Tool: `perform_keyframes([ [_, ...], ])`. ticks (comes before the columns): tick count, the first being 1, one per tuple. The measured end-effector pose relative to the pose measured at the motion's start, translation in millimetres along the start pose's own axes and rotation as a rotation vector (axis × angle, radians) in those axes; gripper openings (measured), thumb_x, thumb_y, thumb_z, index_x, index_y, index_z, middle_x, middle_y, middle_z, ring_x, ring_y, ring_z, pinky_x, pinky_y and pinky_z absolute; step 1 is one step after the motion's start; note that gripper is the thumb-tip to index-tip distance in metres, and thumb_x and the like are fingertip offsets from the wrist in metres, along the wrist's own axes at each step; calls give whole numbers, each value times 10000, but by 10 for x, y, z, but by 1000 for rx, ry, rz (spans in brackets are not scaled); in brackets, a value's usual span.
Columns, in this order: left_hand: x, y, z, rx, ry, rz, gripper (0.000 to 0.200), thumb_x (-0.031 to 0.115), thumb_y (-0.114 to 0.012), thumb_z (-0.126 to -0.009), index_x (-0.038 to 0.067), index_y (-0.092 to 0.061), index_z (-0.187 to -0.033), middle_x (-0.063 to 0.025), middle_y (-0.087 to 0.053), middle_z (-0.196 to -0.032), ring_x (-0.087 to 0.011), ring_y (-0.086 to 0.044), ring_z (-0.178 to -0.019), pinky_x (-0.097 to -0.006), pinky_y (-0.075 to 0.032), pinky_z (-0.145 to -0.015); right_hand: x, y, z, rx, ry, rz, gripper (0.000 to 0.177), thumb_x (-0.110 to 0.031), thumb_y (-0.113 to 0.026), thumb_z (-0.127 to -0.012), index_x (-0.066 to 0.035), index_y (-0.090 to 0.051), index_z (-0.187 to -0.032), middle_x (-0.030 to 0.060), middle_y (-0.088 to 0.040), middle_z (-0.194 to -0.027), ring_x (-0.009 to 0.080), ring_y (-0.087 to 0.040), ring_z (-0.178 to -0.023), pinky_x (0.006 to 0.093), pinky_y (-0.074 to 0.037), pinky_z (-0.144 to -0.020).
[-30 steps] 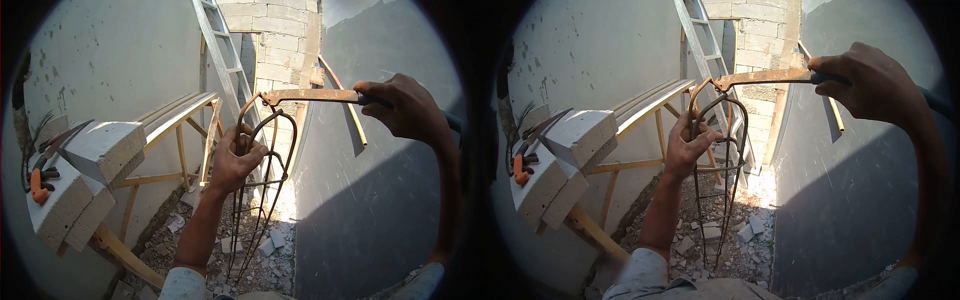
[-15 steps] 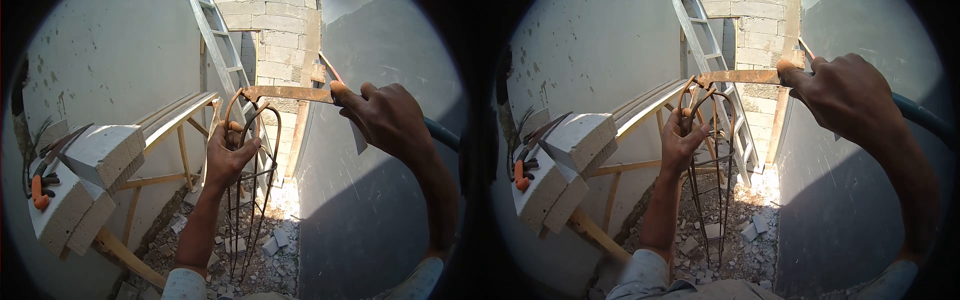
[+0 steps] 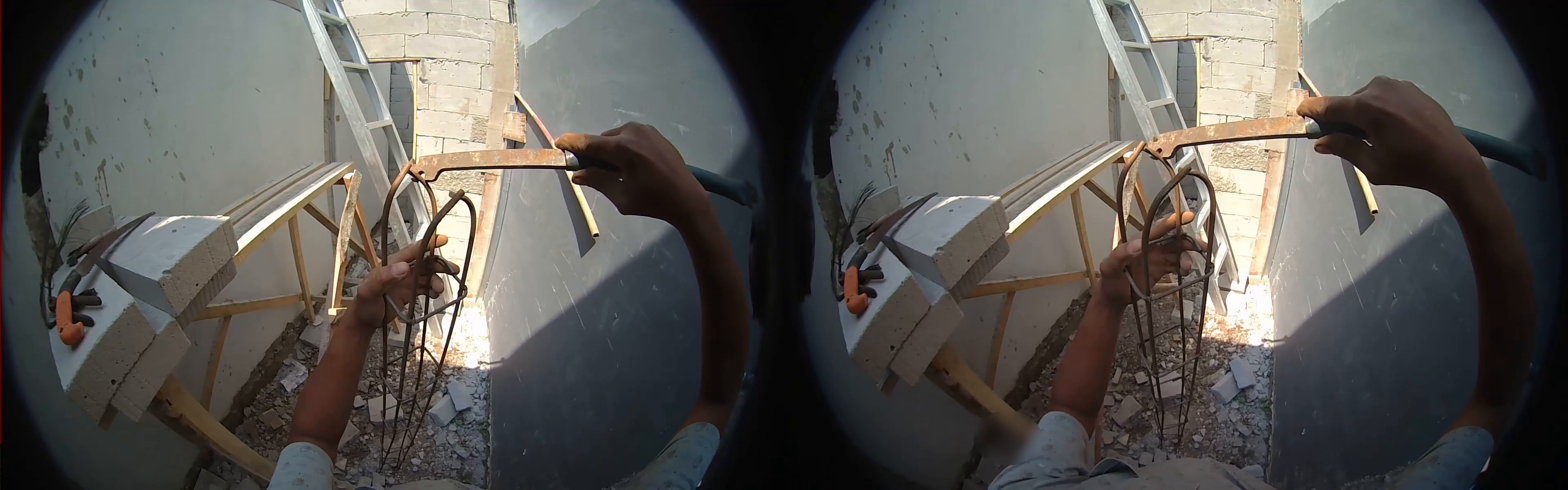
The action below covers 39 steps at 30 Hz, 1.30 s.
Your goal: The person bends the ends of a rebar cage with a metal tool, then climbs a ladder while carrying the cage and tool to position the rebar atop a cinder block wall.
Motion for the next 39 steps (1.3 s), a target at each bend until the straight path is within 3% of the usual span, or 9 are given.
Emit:
perform_keyframes([
  [3,14,-69,42,155,54,-186,828,455,-554,-820,-20,-354,-1467,-221,-559,-1297,-187,-599,-985,-351,-448,-931,134,170,-67,25,-65,48,288,-158,-728,-851,-79,-694,-1126,106,-708,-721,212,-615,-517,349,-458,-497],
  [7,468,-433,-103,521,-136,-545,754,384,-671,-831,-79,-406,-1363,-109,-534,-1019,-165,-537,-934,-293,-445,-853,268,288,-30,110,-276,204,368,-175,-727,-857,-41,-657,-1192,127,-717,-767,225,-623,-528,343,-481,-520],
  [11,386,-156,-235,913,-230,-1125,1093,606,-768,-739,-73,-239,-1414,-271,-369,-1237,-387,-439,-1153,-474,-372,-996,292,286,102,203,-226,176,375,-173,-712,-876,-24,-641,-1213,139,-725,-836,233,-638,-583,340,-508,-598],
  [13,141,15,-169,992,-136,-1426,1163,620,-782,-716,-71,-181,-1433,-301,-267,-1359,-382,-461,-1194,-476,-429,-984,190,277,172,193,-295,55,371,-177,-707,-884,-26,-639,-1217,139,-725,-855,237,-645,-624,344,-516,-648],
  [17,-71,204,-167,1005,-85,-1458,1277,671,-799,-644,-68,-131,-1444,-309,-240,-1365,-456,-416,-1224,-528,-373,-1042,-140,349,308,157,-239,65,314,-138,-668,-893,-37,-638,-1189,136,-704,-803,251,-645,-637,389,-511,-706],
  [22,141,311,-2,797,-43,-1211,1271,677,-815,-610,-49,-170,-1429,-273,-281,-1328,-429,-438,-1215,-496,-422,-1020,-273,200,294,161,-151,-52,238,-45,-676,-855,-61,-523,-1036,142,-676,-815,272,-650,-622,366,-490,-535],
  [28,146,257,52,981,-180,-1549,1160,722,-785,-573,-38,-292,-1296,-206,-355,-1224,-371,-505,-1107,-490,-549,-799,-550,-187,309,130,-115,-119,504,-136,-698,-864,-110,-527,-1337,107,-633,-738,224,-615,-561,384,-484,-483],
  [32,186,163,73,1091,-126,-1557,1077,574,-877,-561,-8,-312,-1269,-185,-367,-1212,-377,-511,-1094,-492,-527,-835,-689,-295,212,-34,-52,84,617,-121,-708,-860,-150,-468,-1428,68,-585,-694,142,-545,-531,312,-440,-439],
  [39,228,113,184,1060,-119,-1463,894,468,-877,-647,13,-385,-1240,-157,-422,-1188,-332,-555,-1050,-437,-521,-859,-654,-538,176,164,-80,-16,505,-263,-677,-901,-190,-535,-1379,24,-495,-628,125,-430,-433,322,-387,-383],
])
Point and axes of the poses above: each hand's wrist, its own z-axis away from the middle knuckle, its own y-axis out of the back of the hand, x = y × z, the point moved 6 cm from there along -z, towards the middle knuckle
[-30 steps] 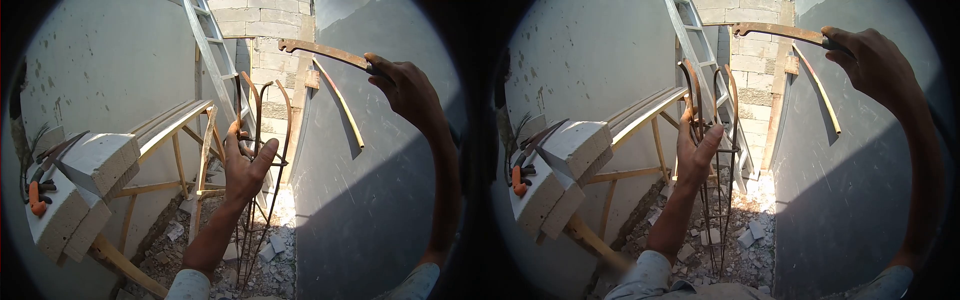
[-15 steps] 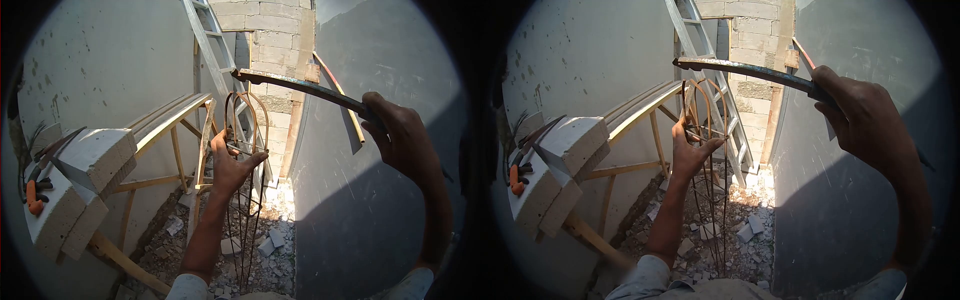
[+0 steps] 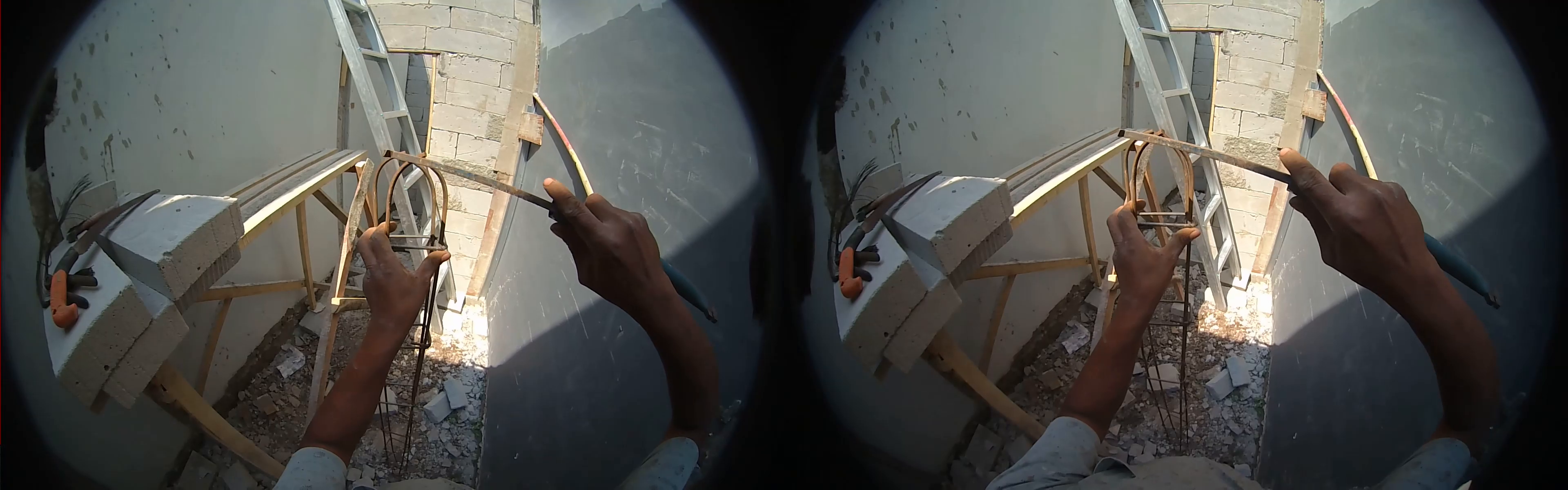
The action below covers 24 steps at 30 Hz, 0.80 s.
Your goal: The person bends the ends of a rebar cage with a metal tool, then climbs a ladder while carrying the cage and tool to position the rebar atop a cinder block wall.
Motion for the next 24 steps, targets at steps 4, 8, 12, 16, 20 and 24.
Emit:
perform_keyframes([
  [4,29,79,18,-32,23,-9,859,477,-875,-646,-24,-443,-1194,-155,-445,-1164,-304,-557,-1049,-419,-513,-862,51,-85,6,15,1,-85,488,-253,-686,-895,-181,-548,-1358,19,-483,-626,124,-413,-430,321,-394,-388],
  [8,4,97,37,-50,-6,-41,779,509,-819,-709,-7,-450,-1162,-164,-435,-1156,-334,-565,-999,-441,-523,-770,13,-98,34,-45,33,-68,587,-155,-717,-858,-166,-495,-1402,40,-529,-642,130,-468,-462,311,-436,-420],
  [12,77,170,37,-98,20,123,600,395,-835,-749,-9,-537,-1078,-133,-488,-1085,-248,-523,-931,-374,-479,-777,30,-128,101,-7,81,-68,647,-114,-737,-837,-167,-475,-1425,42,-542,-638,129,-492,-475,302,-443,-426],
  [16,141,302,18,-17,-290,-184,407,317,-792,-816,13,-584,-990,-123,-511,-1103,-212,-522,-925,-362,-470,-788,133,-211,161,93,81,-114,421,-244,-690,-888,-216,-594,-1297,-6,-405,-596,125,-382,-434,321,-354,-376],
  [20,106,341,-30,-23,-320,-48,353,303,-772,-842,23,-595,-964,-110,-522,-1152,-167,-530,-918,-343,-466,-803,267,-219,147,118,125,-85,388,-251,-690,-884,-230,-610,-1264,-13,-395,-592,118,-380,-440,314,-344,-371],
  [24,-108,137,-77,-215,-218,419,275,219,-722,-895,9,-596,-1019,-64,-512,-1121,-114,-527,-880,-292,-470,-784,296,-217,136,161,174,-33,398,-264,-694,-876,-250,-607,-1265,-18,-389,-590,115,-375,-435,310,-336,-370],
])
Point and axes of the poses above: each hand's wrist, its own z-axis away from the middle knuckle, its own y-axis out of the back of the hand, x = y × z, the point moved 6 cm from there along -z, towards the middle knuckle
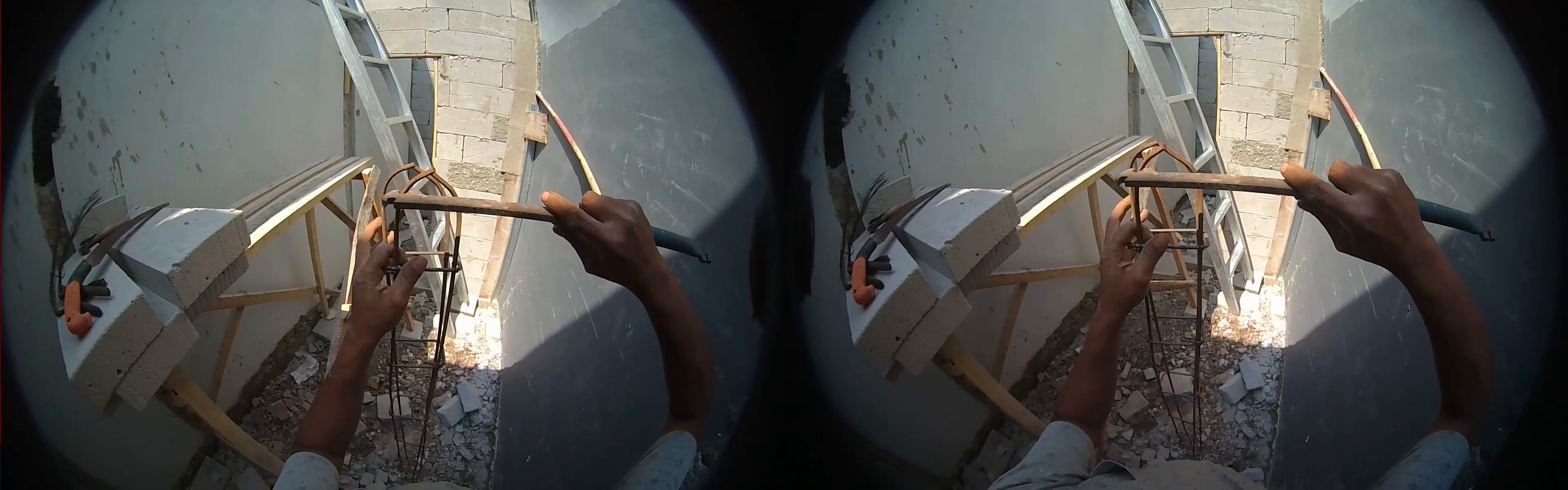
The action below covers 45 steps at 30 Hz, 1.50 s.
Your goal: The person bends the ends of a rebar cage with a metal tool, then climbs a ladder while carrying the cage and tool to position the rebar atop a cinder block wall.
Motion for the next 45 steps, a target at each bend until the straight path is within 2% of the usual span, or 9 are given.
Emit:
perform_keyframes([
  [10,-104,-45,47,21,39,219,220,97,-654,-928,5,-577,-1114,12,-463,-1036,-40,-486,-797,-200,-444,-678,-28,217,-188,8,160,192,396,-265,-642,-907,-298,-607,-1300,-13,-376,-593,121,-385,-464,311,-318,-382],
  [13,-98,-40,95,18,33,251,202,98,-654,-928,12,-580,-1096,9,-453,-1039,-46,-482,-821,-202,-440,-694,-70,95,-64,-45,63,100,384,-257,-631,-917,-320,-610,-1295,-8,-372,-593,126,-382,-464,317,-320,-390],
  [23,-52,5,131,87,-7,144,254,98,-653,-923,-3,-566,-1140,-12,-464,-1069,-61,-476,-837,-218,-438,-741,-79,-229,31,-55,-11,-168,419,-195,-723,-857,-213,-586,-1252,1,-364,-568,119,-351,-439,310,-312,-387],
  [28,58,-13,125,22,75,353,266,94,-619,-933,10,-565,-1180,-5,-481,-1079,-52,-466,-824,-208,-421,-721,-30,-161,-4,-39,61,-35,479,-163,-737,-845,-193,-562,-1290,1,-371,-574,123,-364,-437,314,-318,-387],
  [29,65,-22,142,3,120,444,262,93,-610,-936,14,-568,-1182,-3,-484,-1083,-48,-463,-822,-204,-416,-715,-56,-177,21,-20,43,-66,502,-153,-743,-839,-188,-555,-1304,3,-373,-576,125,-366,-437,315,-319,-388],
  [32,39,20,171,2,85,415,86,99,-617,-934,24,-578,-918,-64,-478,-1136,-81,-510,-895,-227,-462,-735,-235,-356,186,50,-39,-213,580,-125,-763,-815,-172,-534,-1346,10,-379,-579,133,-374,-435,317,-321,-389],
  [38,16,-83,143,67,149,481,61,86,-593,-943,25,-587,-943,-70,-465,-1155,-77,-511,-833,-218,-459,-696,-881,-981,546,191,-388,-704,615,-44,-761,-779,-95,-537,-1349,102,-637,-721,215,-646,-573,358,-512,-501],
  [42,-19,-156,134,41,34,319,161,55,-531,-966,17,-582,-1114,-2,-479,-1095,-35,-433,-780,-184,-391,-684,-1179,-1198,656,346,-474,-814,612,-15,-758,-775,-43,-525,-1340,116,-635,-749,226,-671,-620,351,-522,-516],
  [45,-58,-166,122,93,101,391,107,52,-532,-965,13,-577,-1054,-9,-469,-1114,-35,-446,-799,-186,-398,-691,-1193,-1206,635,322,-494,-764,641,-30,-770,-765,-62,-527,-1358,95,-593,-694,220,-615,-548,359,-489,-479],
])
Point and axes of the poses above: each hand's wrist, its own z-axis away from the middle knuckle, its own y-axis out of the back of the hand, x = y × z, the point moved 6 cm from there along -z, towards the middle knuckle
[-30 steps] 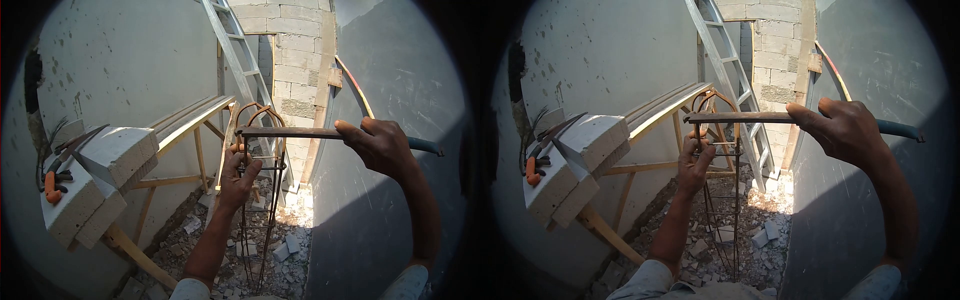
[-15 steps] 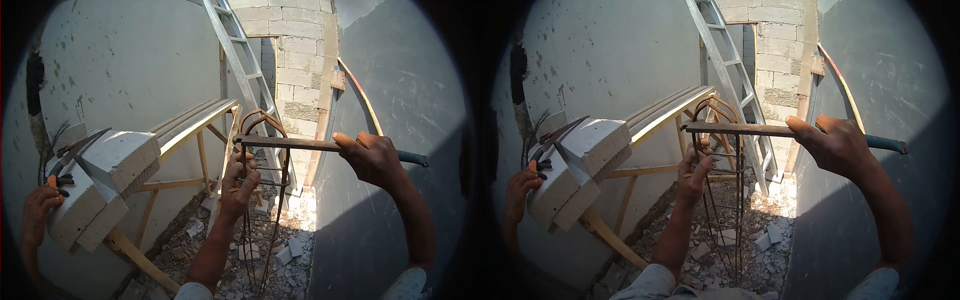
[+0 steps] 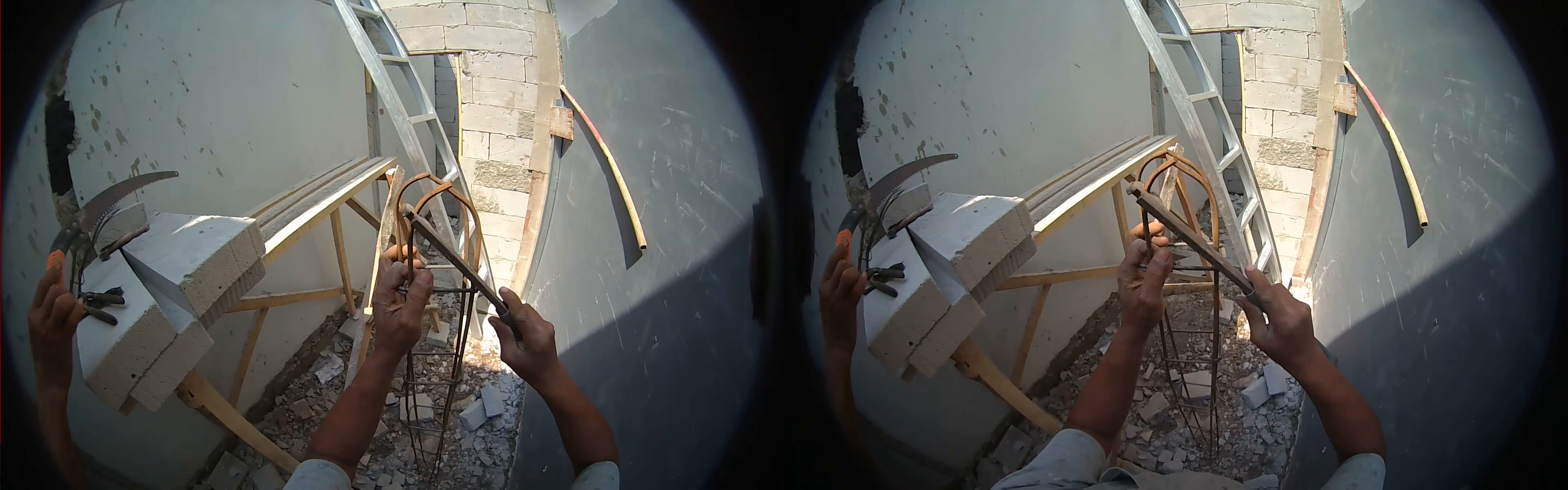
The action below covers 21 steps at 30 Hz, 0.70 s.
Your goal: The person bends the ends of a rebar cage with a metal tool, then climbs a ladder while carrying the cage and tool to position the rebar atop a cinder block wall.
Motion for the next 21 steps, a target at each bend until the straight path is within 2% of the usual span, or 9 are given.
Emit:
perform_keyframes([
  [3,-63,103,-37,-13,-42,-72,101,53,-533,-965,13,-583,-1043,3,-469,-1118,-33,-467,-864,-178,-406,-728,-42,187,-139,-15,43,171,693,-85,-787,-762,-115,-515,-1399,63,-529,-633,203,-548,-484,369,-446,-441],
  [5,21,103,-32,21,-45,-7,99,54,-531,-966,14,-588,-1037,7,-471,-1129,-33,-462,-865,-178,-404,-730,-87,401,-321,2,68,201,687,-94,-790,-759,-120,-525,-1392,55,-515,-627,192,-536,-476,371,-437,-435],
  [10,-23,176,-26,15,-49,-66,82,73,-543,-966,16,-597,-990,-7,-477,-1190,-40,-451,-856,-194,-407,-716,-142,654,-509,-96,100,324,675,-89,-785,-762,-152,-537,-1387,32,-514,-641,172,-534,-484,366,-446,-447],
  [15,-77,116,-14,2,-103,-131,81,84,-557,-964,19,-594,-994,-20,-481,-1185,-47,-471,-861,-193,-418,-707,-117,547,-331,-32,-5,184,652,-55,-772,-774,-117,-532,-1378,76,-616,-725,194,-640,-583,353,-499,-500],
  [17,-35,4,-9,22,-118,-143,79,83,-559,-963,15,-588,-992,-26,-483,-1177,-49,-474,-853,-196,-423,-704,-113,375,-156,-15,-143,46,589,-1,-736,-804,-61,-532,-1353,137,-665,-803,230,-704,-713,337,-546,-589],
  [21,-178,-151,11,-7,-110,-213,75,76,-576,-956,8,-583,-986,-40,-481,-1182,-65,-490,-867,-214,-453,-708,-161,43,111,105,-330,-186,508,-11,-699,-860,1,-522,-1336,184,-703,-936,211,-718,-821,317,-556,-673],
])
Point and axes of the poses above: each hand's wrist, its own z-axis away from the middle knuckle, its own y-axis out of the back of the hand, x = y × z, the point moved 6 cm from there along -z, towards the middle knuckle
